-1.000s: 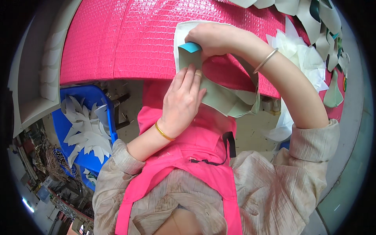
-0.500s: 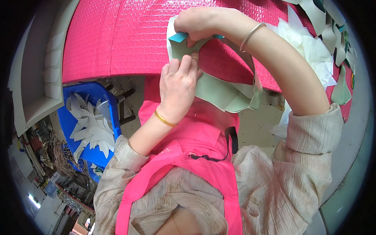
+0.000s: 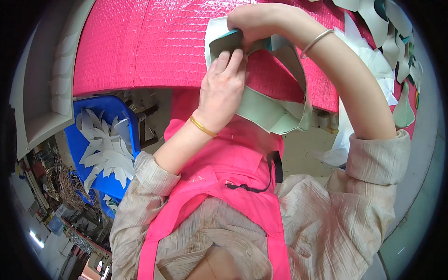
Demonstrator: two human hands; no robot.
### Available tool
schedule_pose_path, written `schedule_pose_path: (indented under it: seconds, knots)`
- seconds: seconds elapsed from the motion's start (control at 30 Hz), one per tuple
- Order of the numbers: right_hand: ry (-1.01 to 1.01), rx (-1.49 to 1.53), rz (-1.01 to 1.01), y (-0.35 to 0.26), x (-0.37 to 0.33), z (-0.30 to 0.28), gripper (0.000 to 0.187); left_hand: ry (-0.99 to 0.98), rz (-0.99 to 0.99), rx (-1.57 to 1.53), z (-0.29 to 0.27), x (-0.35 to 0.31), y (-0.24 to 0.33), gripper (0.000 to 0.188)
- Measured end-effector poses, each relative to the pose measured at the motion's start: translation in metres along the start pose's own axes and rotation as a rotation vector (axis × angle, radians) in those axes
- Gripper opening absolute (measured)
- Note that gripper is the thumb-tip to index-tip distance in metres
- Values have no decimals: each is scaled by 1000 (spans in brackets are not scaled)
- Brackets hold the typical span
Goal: The person repeatedly picks up a white shoe upper and a teal insole, inserts the insole into the upper, and presses the edges to fit. They then place the assembled unit on a pink mat and repeat the process with additional pairs.
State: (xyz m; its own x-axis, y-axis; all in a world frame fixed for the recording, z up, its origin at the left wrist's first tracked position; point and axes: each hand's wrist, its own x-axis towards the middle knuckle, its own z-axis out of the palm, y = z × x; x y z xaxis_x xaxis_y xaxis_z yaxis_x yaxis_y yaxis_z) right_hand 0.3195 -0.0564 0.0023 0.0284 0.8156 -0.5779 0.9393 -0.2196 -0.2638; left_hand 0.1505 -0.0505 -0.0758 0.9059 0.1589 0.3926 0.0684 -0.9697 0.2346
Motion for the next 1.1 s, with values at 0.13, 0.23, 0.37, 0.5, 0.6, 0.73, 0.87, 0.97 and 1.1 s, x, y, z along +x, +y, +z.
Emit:
schedule_pose_path:
  seconds: [0.13, 0.23, 0.37, 0.5, 0.6, 0.73, 0.87, 0.97, 1.1]
  knots:
    - [79, 101, -72, 23, 4, 13, 21, 2, -9, -102, 2, -2, -7, 35]
    - [124, -39, -79, 30, 9, 22, 21, 29, -12, -144, 4, -5, -11, 37]
    - [198, -77, -100, 35, 12, 28, 21, -33, -9, -117, -3, 3, -11, 30]
    - [212, -43, -29, 31, 5, 20, 22, 9, 67, -45, 3, 13, -8, 22]
    - [113, 27, 93, 26, 0, 13, 23, 72, 70, -193, 11, 13, -13, 22]
    - [29, -57, 262, 15, -3, 8, 23, -100, 68, -153, 8, 20, -12, 23]
    - [157, 73, 282, 24, -17, 15, 24, 64, 108, -182, 14, 20, -18, 25]
    - [228, -31, 297, 37, -11, 27, 24, -22, 118, -221, 11, 26, -21, 23]
    - [-31, 1, 326, 18, -29, 5, 29, -15, 138, -112, 9, 29, -18, 18]
